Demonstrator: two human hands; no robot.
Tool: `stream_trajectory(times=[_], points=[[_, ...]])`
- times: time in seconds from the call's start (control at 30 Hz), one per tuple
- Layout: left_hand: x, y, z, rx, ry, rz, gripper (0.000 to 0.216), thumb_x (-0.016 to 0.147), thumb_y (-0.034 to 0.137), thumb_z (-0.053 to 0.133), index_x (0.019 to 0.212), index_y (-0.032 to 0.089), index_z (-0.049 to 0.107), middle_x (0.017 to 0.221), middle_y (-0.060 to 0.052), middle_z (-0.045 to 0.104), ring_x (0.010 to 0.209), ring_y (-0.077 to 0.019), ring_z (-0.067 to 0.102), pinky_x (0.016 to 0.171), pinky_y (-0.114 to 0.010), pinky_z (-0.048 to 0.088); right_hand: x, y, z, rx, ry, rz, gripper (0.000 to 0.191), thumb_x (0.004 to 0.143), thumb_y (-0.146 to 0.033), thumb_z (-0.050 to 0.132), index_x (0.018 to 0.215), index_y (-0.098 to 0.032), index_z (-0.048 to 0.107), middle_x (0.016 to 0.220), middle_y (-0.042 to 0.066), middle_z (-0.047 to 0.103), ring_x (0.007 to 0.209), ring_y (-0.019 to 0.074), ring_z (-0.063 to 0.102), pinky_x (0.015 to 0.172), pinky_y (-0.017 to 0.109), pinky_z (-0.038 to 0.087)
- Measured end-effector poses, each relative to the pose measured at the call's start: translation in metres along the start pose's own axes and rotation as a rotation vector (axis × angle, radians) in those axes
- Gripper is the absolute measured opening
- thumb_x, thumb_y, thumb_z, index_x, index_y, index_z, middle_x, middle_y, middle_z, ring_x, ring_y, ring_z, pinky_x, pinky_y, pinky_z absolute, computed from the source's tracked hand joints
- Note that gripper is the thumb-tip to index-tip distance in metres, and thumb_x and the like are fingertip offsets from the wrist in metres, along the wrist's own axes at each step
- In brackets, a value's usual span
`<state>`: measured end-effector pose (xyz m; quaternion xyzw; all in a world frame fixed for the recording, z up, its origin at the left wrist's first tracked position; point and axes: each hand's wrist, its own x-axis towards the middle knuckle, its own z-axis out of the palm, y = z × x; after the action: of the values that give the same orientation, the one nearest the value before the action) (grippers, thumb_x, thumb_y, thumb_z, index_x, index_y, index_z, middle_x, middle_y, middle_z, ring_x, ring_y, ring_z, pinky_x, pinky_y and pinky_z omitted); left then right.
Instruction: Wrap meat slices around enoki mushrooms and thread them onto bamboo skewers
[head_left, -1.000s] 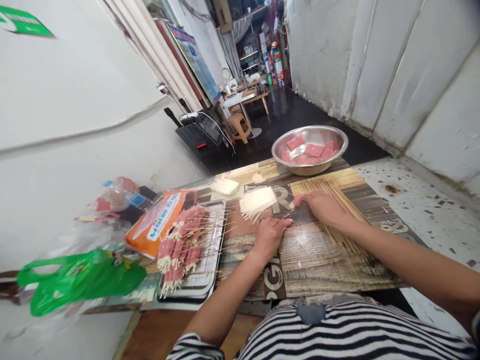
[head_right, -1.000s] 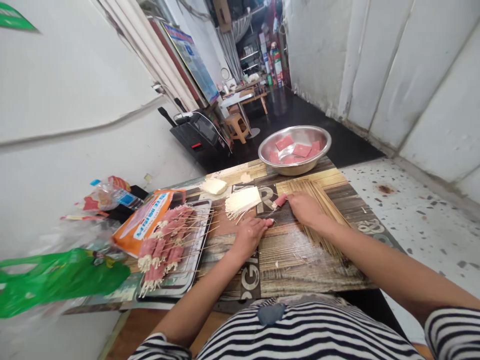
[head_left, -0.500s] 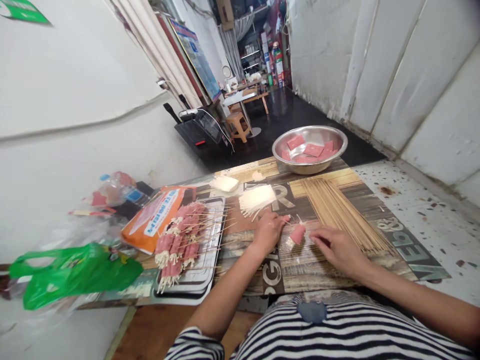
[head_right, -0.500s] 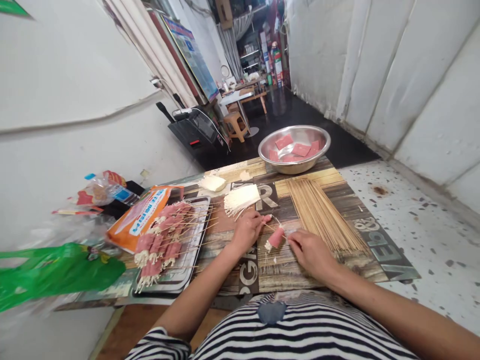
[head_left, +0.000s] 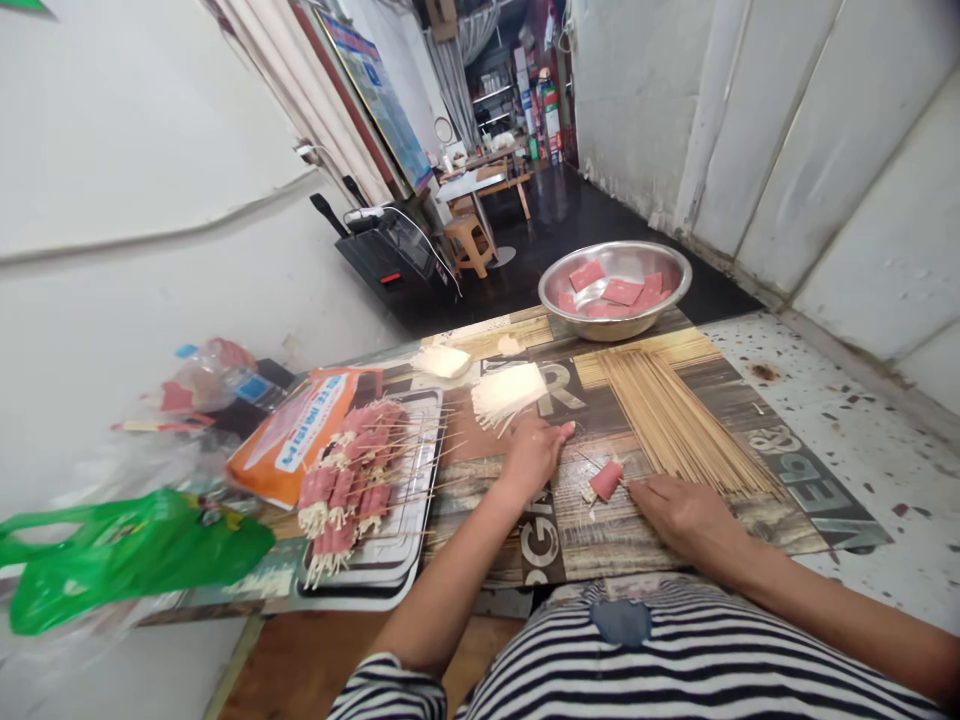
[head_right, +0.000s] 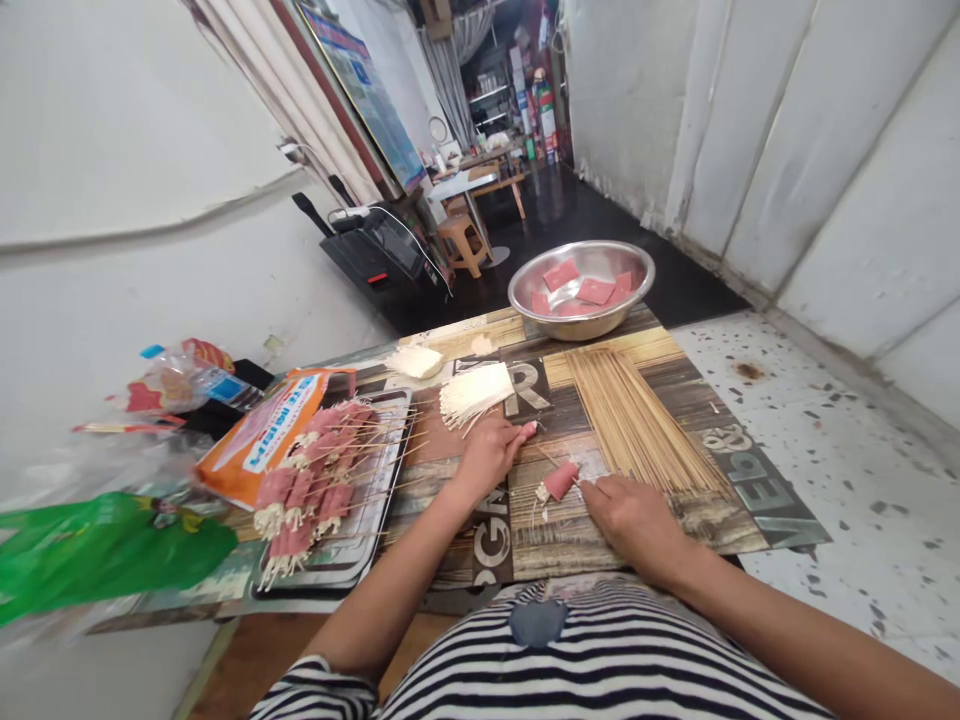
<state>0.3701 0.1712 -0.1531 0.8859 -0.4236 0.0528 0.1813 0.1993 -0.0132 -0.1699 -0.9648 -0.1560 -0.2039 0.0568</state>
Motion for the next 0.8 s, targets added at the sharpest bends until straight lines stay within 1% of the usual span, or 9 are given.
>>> stream_trajectory(times=[0.07, 0.13, 0.23, 0.37, 0.53, 0.63, 0.8], points=[[0.0, 0.0, -0.001, 0.001, 0.0, 0.005, 0.05, 0.099, 0.04, 0.037, 0.079, 0.015, 0.075, 0.068, -0.009, 0.064, 0.069, -0.0164, 0.054, 0.064, -0.028, 0.034, 0.002, -0.002, 0.001, 0.011, 0.043, 0.024, 0.017, 0.093, -0.012, 0.046, 0.09, -0.016, 0.062, 0.068, 0.001, 0.059, 0.062, 0.0147, 0.052, 0.06, 0.027, 0.031], [0.0, -0.001, -0.002, 0.001, -0.006, 0.016, 0.051, 0.1, 0.041, 0.035, 0.081, 0.015, 0.075, 0.068, -0.009, 0.064, 0.068, -0.0164, 0.054, 0.064, -0.029, 0.034, 0.004, -0.005, 0.003, 0.013, 0.069, 0.046, 0.018, 0.094, -0.014, 0.045, 0.092, -0.015, 0.063, 0.067, 0.001, 0.059, 0.062, 0.0147, 0.053, 0.06, 0.028, 0.03], [0.0, -0.002, -0.004, 0.004, -0.012, 0.038, 0.054, 0.1, 0.041, 0.033, 0.08, 0.014, 0.075, 0.068, -0.01, 0.064, 0.066, -0.0162, 0.053, 0.063, -0.029, 0.033, 0.005, -0.007, 0.006, 0.032, 0.028, 0.079, 0.018, 0.094, -0.015, 0.046, 0.092, -0.015, 0.064, 0.069, 0.002, 0.061, 0.063, 0.0149, 0.053, 0.059, 0.029, 0.029], [0.002, -0.003, -0.003, -0.003, -0.013, 0.061, 0.058, 0.1, 0.043, 0.032, 0.073, 0.013, 0.073, 0.063, -0.009, 0.062, 0.061, -0.0149, 0.05, 0.061, -0.029, 0.03, 0.005, -0.008, 0.007, 0.039, -0.022, 0.103, 0.018, 0.094, -0.017, 0.047, 0.087, -0.016, 0.064, 0.067, 0.002, 0.059, 0.063, 0.015, 0.053, 0.059, 0.029, 0.028], [0.003, -0.004, -0.002, -0.026, -0.022, 0.061, 0.059, 0.1, 0.044, 0.032, 0.069, 0.013, 0.072, 0.06, -0.008, 0.06, 0.059, -0.0144, 0.048, 0.06, -0.03, 0.028, 0.008, -0.009, 0.009, 0.048, -0.027, 0.131, 0.02, 0.095, -0.018, 0.047, 0.088, -0.016, 0.065, 0.068, 0.002, 0.059, 0.063, 0.0147, 0.053, 0.059, 0.029, 0.028], [0.003, -0.004, -0.002, -0.029, -0.031, 0.051, 0.059, 0.1, 0.043, 0.032, 0.07, 0.013, 0.072, 0.061, -0.009, 0.061, 0.059, -0.0145, 0.048, 0.061, -0.03, 0.028, 0.01, -0.009, 0.01, 0.049, -0.016, 0.134, 0.021, 0.095, -0.018, 0.046, 0.09, -0.015, 0.066, 0.068, 0.002, 0.06, 0.062, 0.0148, 0.052, 0.059, 0.029, 0.028], [0.004, -0.004, -0.003, -0.039, -0.03, 0.053, 0.061, 0.1, 0.045, 0.032, 0.065, 0.014, 0.07, 0.06, -0.008, 0.061, 0.059, -0.0145, 0.048, 0.061, -0.029, 0.029, 0.008, -0.01, 0.009, 0.061, -0.01, 0.123, 0.021, 0.095, -0.017, 0.045, 0.09, -0.015, 0.065, 0.068, 0.002, 0.06, 0.062, 0.0149, 0.052, 0.059, 0.029, 0.028]])
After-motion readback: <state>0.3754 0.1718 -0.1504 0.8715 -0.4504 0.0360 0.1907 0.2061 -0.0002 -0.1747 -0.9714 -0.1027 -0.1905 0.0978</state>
